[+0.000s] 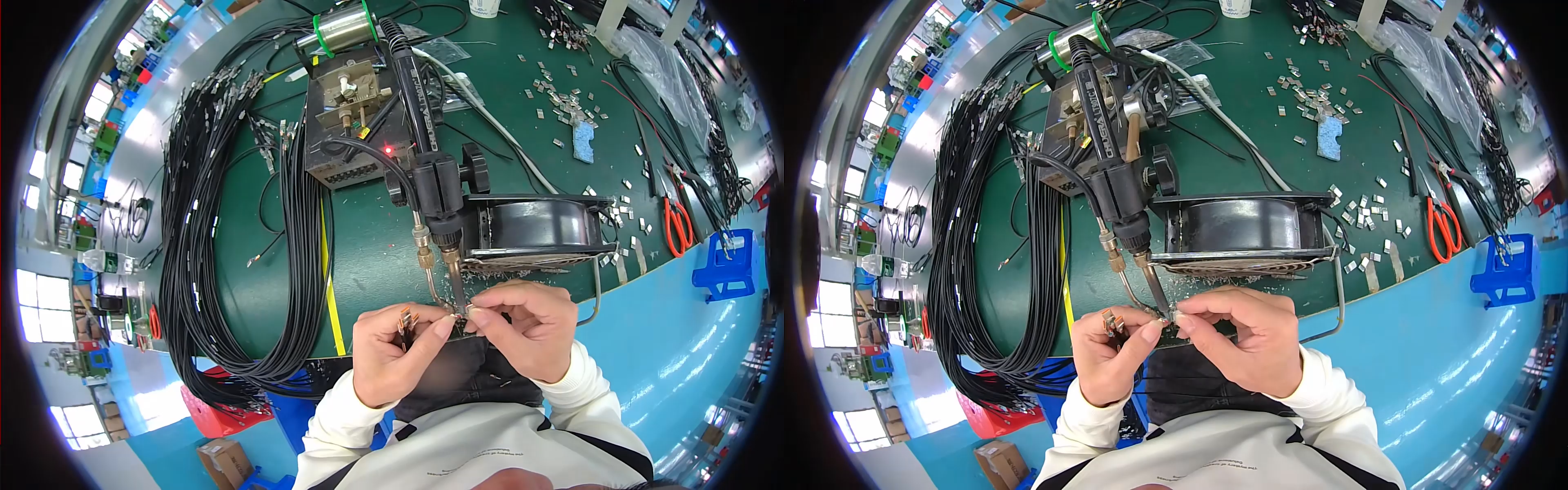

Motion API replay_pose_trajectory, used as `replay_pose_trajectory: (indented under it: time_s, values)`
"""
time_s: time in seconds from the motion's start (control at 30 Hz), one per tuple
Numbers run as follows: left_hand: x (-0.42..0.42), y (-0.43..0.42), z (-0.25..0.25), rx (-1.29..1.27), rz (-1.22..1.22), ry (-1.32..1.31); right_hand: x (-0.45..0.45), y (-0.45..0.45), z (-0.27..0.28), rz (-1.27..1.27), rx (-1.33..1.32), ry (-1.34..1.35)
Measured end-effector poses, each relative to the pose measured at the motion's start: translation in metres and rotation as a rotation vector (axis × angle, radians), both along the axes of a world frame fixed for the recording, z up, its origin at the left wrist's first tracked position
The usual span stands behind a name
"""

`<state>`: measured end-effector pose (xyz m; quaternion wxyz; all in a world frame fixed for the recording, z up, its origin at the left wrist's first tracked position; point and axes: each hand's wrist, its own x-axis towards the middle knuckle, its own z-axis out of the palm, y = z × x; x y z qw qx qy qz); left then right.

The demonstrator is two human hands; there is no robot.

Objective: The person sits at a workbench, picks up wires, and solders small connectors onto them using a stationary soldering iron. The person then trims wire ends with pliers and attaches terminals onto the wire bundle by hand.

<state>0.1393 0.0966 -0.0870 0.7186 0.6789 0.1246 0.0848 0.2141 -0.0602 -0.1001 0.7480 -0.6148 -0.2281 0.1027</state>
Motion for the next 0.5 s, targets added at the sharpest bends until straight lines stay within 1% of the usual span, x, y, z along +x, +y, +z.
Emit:
replay_pose_trajectory:
  time_s: [0.13, 0.3, 0.47, 0.5]
  values:
    - [0.000, 0.000, -0.001, 0.032, -0.011, -0.025, 0.001, -0.002, -0.002, 0.017, -0.018, -0.016]
    - [0.000, -0.001, 0.002, 0.041, -0.011, 0.016, 0.000, -0.004, -0.003, 0.012, -0.019, -0.003]
    - [0.001, -0.002, 0.004, 0.110, -0.025, 0.006, 0.000, -0.010, -0.002, 0.026, -0.058, -0.006]
    - [0.001, -0.002, 0.002, 0.122, -0.043, -0.028, 0.000, -0.011, -0.002, 0.029, -0.068, -0.045]
